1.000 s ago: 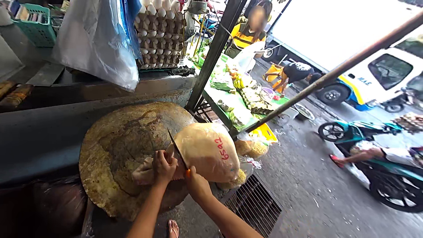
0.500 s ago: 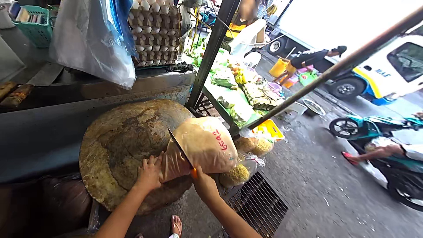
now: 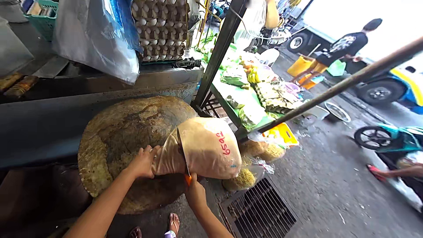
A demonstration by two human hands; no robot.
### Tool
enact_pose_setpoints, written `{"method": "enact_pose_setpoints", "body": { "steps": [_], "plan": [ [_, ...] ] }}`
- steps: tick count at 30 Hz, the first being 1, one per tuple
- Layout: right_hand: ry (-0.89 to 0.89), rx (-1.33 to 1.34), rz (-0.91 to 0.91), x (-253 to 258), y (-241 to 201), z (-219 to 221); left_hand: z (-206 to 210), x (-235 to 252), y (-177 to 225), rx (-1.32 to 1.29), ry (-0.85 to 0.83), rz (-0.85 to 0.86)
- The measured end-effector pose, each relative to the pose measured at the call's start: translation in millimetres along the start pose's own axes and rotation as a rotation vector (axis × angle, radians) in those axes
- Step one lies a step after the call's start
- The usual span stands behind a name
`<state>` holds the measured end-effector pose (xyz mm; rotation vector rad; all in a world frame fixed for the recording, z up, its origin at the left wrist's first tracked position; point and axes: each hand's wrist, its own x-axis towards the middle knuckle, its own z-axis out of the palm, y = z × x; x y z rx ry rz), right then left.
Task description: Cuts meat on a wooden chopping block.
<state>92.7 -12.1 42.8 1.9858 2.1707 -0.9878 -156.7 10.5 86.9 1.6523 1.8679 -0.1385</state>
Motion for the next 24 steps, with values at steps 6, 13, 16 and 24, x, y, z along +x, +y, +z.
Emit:
{"method": "enact_pose_setpoints", "body": {
  "steps": [6, 13, 16, 24],
  "plan": [
    [-0.178, -0.039, 0.037, -27, 64, 33, 6, -4, 2, 0.009, 0.005, -0.029],
    [-0.162, -0.126, -0.018, 5, -40, -60, 7, -6, 4, -0.002, 0.028, -0.052],
    [-0.197, -0.171, -0.015, -8, -25, -61, 21, -14, 6, -0.020, 0.052, -0.041],
    [-0.349, -0.015, -0.105, -37, 16, -112, 36, -25, 15, -0.068, 0.131, -0.085]
  ]
}}
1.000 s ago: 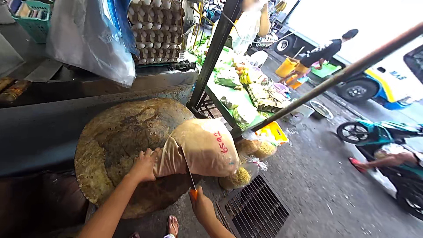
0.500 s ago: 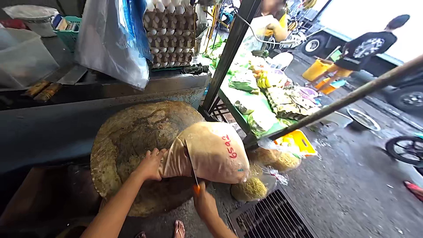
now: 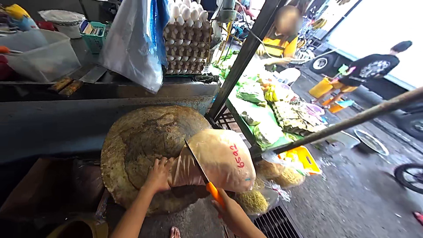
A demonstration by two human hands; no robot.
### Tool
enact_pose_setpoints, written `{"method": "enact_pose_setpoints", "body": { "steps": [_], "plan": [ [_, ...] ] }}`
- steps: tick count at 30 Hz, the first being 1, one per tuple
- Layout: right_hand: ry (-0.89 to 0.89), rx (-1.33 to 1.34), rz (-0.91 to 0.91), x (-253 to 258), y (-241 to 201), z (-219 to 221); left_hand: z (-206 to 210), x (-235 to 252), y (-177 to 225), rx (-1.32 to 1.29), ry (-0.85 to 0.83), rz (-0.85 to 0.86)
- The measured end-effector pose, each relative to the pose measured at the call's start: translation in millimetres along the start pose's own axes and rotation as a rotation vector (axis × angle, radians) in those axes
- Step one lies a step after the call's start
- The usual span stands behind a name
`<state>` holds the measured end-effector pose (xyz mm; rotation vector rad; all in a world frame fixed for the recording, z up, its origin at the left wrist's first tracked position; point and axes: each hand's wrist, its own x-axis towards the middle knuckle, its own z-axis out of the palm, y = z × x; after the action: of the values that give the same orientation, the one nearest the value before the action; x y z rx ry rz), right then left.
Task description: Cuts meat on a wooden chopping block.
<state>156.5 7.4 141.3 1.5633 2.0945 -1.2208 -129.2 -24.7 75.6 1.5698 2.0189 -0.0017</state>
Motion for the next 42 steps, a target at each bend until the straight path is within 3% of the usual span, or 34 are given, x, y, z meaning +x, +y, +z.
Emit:
{"method": "enact_pose_setpoints", "body": {
  "steps": [5, 11, 14, 18, 23, 26, 29, 37, 40, 42],
  "plan": [
    [0.144, -0.243, 0.046, -24, -20, -17, 2, -7, 7, -0.039, -0.008, -0.002],
    [-0.079, -0.562, 0.249, -73, -100, -96, 9, -13, 8, -0.033, -0.025, 0.002],
    [-0.204, -0.742, 0.304, -56, -157, -130, 11, -11, 8, -0.068, -0.032, 0.001],
    [-0.258, -0.913, 0.377, -20, -215, -135, 10, -6, 4, -0.066, -0.030, 0.018],
    [-0.305, -0.689, 0.291, -26, -205, -169, 7, -4, 5, -0.036, -0.028, 0.041],
    [-0.220, -0.602, 0.185, -46, -212, -195, 4, -4, 5, -0.019, -0.041, 0.053],
    [-0.091, -0.654, 0.057, -47, -233, -193, 4, -6, 7, -0.021, -0.048, 0.044],
    [-0.095, -0.823, -0.001, -5, -285, -186, 11, -3, 8, -0.051, -0.045, 0.027],
    [-0.001, -0.827, 0.040, -22, -272, -174, 10, -1, 5, -0.062, -0.043, 0.038],
    [0.088, -0.763, 0.057, -45, -232, -156, 9, 0, 3, -0.058, -0.041, 0.051]
  ]
}}
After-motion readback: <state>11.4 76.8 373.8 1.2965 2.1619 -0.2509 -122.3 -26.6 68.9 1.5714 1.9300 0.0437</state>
